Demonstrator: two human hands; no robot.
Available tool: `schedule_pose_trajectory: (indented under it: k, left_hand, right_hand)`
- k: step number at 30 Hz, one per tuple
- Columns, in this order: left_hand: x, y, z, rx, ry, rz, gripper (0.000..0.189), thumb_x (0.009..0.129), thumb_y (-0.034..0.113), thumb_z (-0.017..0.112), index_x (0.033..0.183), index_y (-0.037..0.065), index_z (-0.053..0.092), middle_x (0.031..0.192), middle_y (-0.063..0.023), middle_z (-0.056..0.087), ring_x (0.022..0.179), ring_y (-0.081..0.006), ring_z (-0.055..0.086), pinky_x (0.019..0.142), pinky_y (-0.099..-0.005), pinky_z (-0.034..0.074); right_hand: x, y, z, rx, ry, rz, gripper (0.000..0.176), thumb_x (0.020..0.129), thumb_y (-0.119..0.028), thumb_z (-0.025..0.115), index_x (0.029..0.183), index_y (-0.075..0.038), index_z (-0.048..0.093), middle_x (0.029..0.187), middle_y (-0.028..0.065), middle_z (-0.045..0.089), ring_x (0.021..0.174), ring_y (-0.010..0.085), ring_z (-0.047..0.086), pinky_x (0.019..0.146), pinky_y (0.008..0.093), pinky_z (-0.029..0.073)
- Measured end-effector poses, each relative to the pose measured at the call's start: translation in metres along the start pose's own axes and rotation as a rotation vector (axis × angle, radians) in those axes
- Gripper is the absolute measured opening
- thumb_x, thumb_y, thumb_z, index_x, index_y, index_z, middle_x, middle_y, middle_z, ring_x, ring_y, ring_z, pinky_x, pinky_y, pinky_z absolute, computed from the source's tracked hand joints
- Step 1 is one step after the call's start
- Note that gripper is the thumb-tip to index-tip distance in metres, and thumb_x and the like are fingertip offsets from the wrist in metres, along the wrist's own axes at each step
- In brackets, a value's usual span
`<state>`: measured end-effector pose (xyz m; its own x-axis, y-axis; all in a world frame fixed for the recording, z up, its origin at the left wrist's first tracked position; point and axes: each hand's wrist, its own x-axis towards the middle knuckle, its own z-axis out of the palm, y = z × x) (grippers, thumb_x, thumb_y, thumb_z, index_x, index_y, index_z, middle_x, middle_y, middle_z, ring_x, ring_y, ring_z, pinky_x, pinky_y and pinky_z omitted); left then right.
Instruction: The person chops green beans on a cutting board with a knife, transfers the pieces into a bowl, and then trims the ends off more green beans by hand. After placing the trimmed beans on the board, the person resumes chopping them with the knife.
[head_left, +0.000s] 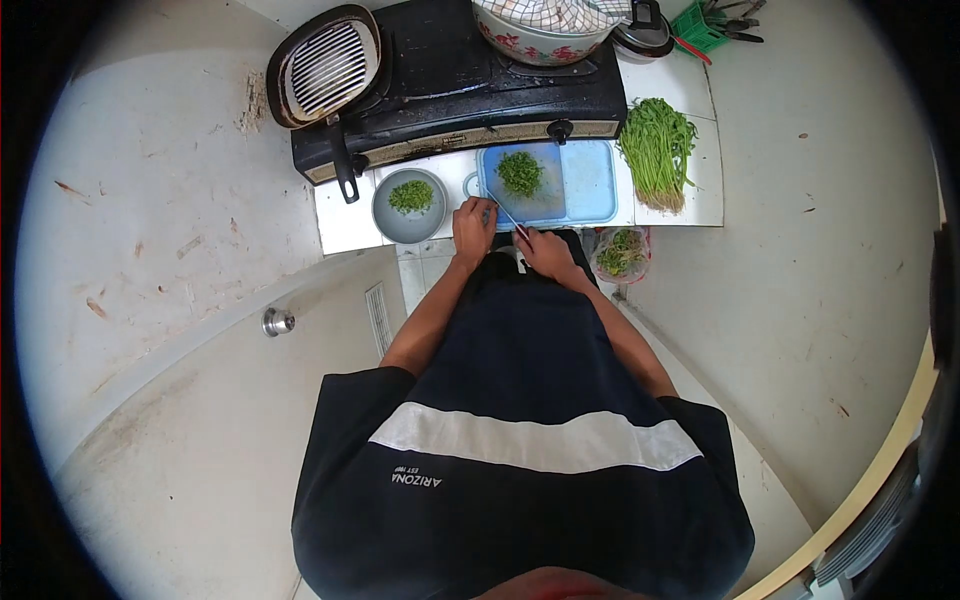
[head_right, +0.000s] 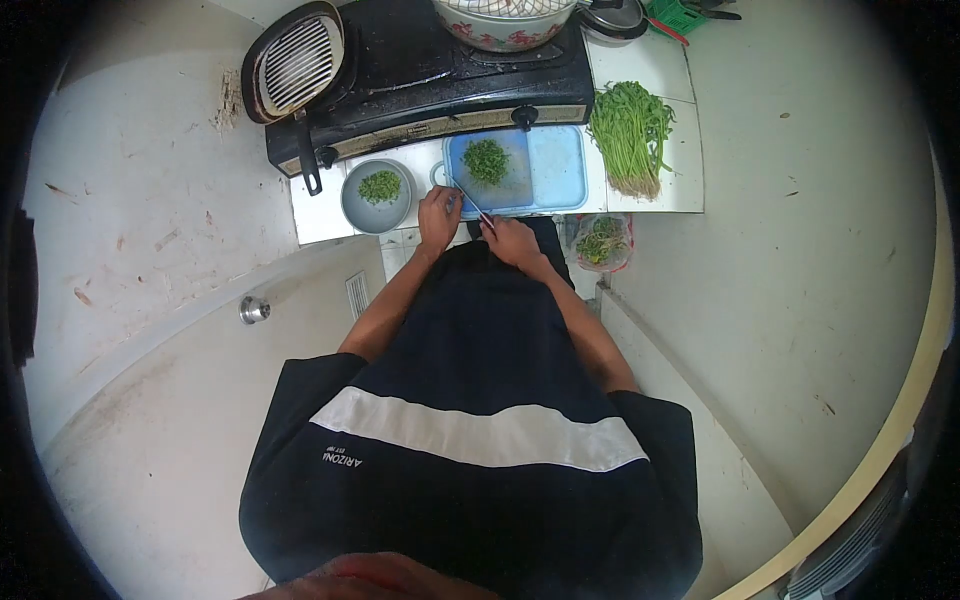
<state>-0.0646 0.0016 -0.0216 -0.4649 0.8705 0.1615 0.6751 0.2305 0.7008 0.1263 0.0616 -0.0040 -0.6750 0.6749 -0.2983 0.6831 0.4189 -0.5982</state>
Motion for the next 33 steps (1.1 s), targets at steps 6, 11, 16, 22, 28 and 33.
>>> schedule_pose_trajectory:
  k: [6, 11, 16, 22, 28, 33]
  left_hand:
    - [0.001, 0.006, -0.004, -0.024, -0.014, -0.029, 0.009, 0.09, 0.012, 0.073, 0.097, 0.006, 0.074, 0.091, -0.0093, 0.072, 0.079, -0.0277, 0.068, 0.074, -0.0441, 0.051]
    - [0.001, 0.001, -0.003, -0.073, -0.045, -0.112, 0.007, 0.092, 0.013, 0.072, 0.095, 0.009, 0.076, 0.09, -0.0072, 0.072, 0.084, -0.0289, 0.068, 0.081, -0.0441, 0.048]
    - [0.001, 0.0, -0.008, -0.001, -0.017, 0.0, 0.007, 0.091, 0.013, 0.074, 0.095, 0.008, 0.077, 0.092, -0.0082, 0.073, 0.087, -0.03, 0.069, 0.081, -0.0442, 0.05]
    - [0.0, 0.003, -0.011, 0.052, -0.004, 0.08, 0.008, 0.091, 0.011, 0.073, 0.096, 0.007, 0.077, 0.095, -0.0083, 0.073, 0.09, -0.0312, 0.069, 0.08, -0.0447, 0.049]
    - [-0.001, 0.002, -0.011, 0.066, -0.041, 0.099, 0.011, 0.093, 0.01, 0.071, 0.101, 0.006, 0.076, 0.097, -0.008, 0.071, 0.092, -0.0304, 0.068, 0.082, -0.0443, 0.048]
    - [-0.001, 0.001, -0.01, 0.086, -0.071, 0.098, 0.011, 0.094, 0.011, 0.069, 0.102, 0.005, 0.074, 0.1, -0.0089, 0.069, 0.095, -0.0303, 0.067, 0.082, -0.0442, 0.047]
  right_hand:
    - [-0.01, 0.012, -0.007, 0.085, -0.012, 0.033, 0.044, 0.104, -0.042, 0.058, 0.091, 0.0, 0.064, 0.071, 0.0275, 0.066, 0.07, 0.0498, 0.066, 0.066, 0.0601, 0.052]
    - [-0.01, 0.01, -0.009, 0.117, -0.018, 0.031, 0.044, 0.104, -0.042, 0.058, 0.095, 0.0, 0.065, 0.074, 0.0271, 0.066, 0.075, 0.0492, 0.066, 0.069, 0.0589, 0.052]
    - [-0.01, 0.003, -0.01, 0.167, -0.054, 0.004, 0.043, 0.104, -0.041, 0.058, 0.097, 0.0, 0.066, 0.075, 0.0272, 0.067, 0.076, 0.0496, 0.066, 0.07, 0.0592, 0.051]
    - [0.001, 0.008, 0.007, 0.062, -0.07, -0.015, 0.045, 0.105, -0.042, 0.056, 0.098, 0.001, 0.067, 0.076, 0.0273, 0.067, 0.075, 0.0495, 0.066, 0.07, 0.0597, 0.051]
    - [0.004, 0.007, 0.008, 0.034, -0.045, 0.024, 0.048, 0.105, -0.044, 0.055, 0.094, 0.001, 0.067, 0.073, 0.0269, 0.066, 0.073, 0.0491, 0.067, 0.07, 0.0603, 0.051]
    - [-0.005, 0.011, 0.003, 0.05, -0.002, 0.008, 0.049, 0.105, -0.046, 0.054, 0.093, 0.0, 0.066, 0.072, 0.0272, 0.066, 0.073, 0.05, 0.066, 0.07, 0.0603, 0.052]
